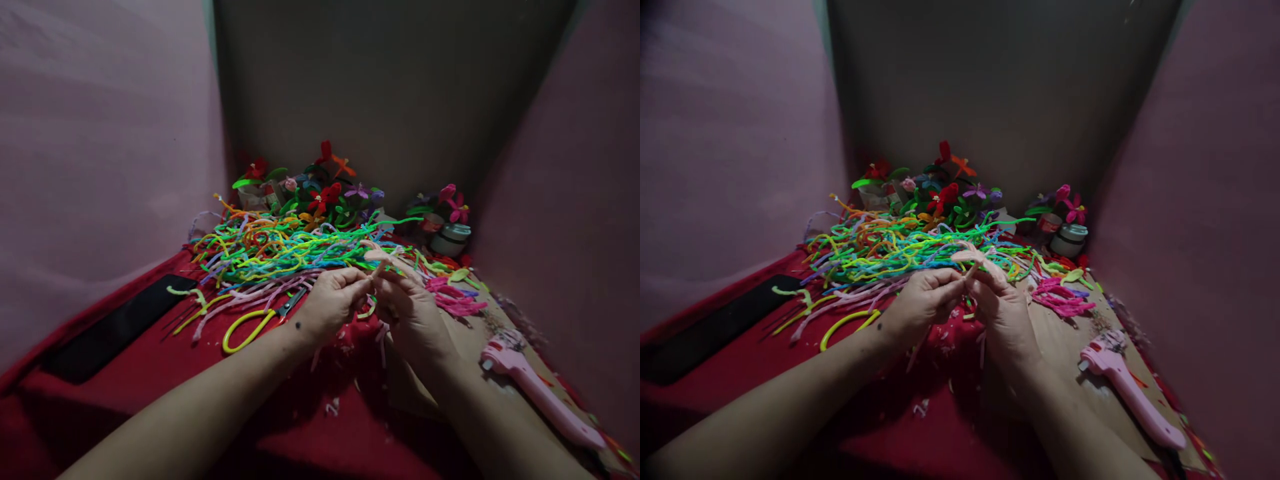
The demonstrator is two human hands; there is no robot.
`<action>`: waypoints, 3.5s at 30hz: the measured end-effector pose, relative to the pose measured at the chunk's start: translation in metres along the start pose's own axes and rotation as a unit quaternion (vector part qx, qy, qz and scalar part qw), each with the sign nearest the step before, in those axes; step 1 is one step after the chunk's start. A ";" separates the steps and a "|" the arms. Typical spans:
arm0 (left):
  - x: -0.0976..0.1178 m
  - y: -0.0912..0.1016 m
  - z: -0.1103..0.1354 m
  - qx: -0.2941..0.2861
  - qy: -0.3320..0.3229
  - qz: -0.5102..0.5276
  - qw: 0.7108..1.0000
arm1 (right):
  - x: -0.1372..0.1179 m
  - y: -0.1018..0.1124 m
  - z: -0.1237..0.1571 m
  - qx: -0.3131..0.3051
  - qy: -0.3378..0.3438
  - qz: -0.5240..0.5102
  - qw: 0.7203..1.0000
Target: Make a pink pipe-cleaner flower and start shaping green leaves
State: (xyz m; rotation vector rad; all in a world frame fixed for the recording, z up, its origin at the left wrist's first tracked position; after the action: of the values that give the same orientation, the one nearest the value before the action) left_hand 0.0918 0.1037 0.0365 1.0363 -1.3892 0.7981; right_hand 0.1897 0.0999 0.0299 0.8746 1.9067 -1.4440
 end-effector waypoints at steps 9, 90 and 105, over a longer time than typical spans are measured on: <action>-0.006 -0.009 0.004 -0.148 0.054 0.185 0.970 | 0.014 0.004 0.000 0.047 -0.133 -0.118 0.983; -0.011 -0.015 0.007 -0.151 0.061 0.223 0.961 | 0.015 -0.003 0.000 -0.029 -0.020 -0.088 0.996; -0.003 -0.015 0.010 -0.184 0.061 0.163 0.967 | -0.002 -0.005 0.001 -0.035 0.014 0.000 0.999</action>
State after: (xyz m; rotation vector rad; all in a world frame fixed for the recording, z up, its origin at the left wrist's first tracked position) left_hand 0.1012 0.0890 0.0312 0.4700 -1.5488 0.7873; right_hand 0.1872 0.0979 0.0341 0.8661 1.9655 -1.3632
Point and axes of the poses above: each hand's wrist, its own z-axis away from the middle knuckle, its own y-axis out of the back of the hand, x = y × z, the point moved 6 cm from there along -z, towards the middle knuckle, and after that the axes turned 15 degrees about -z, right-handed, at the moved point
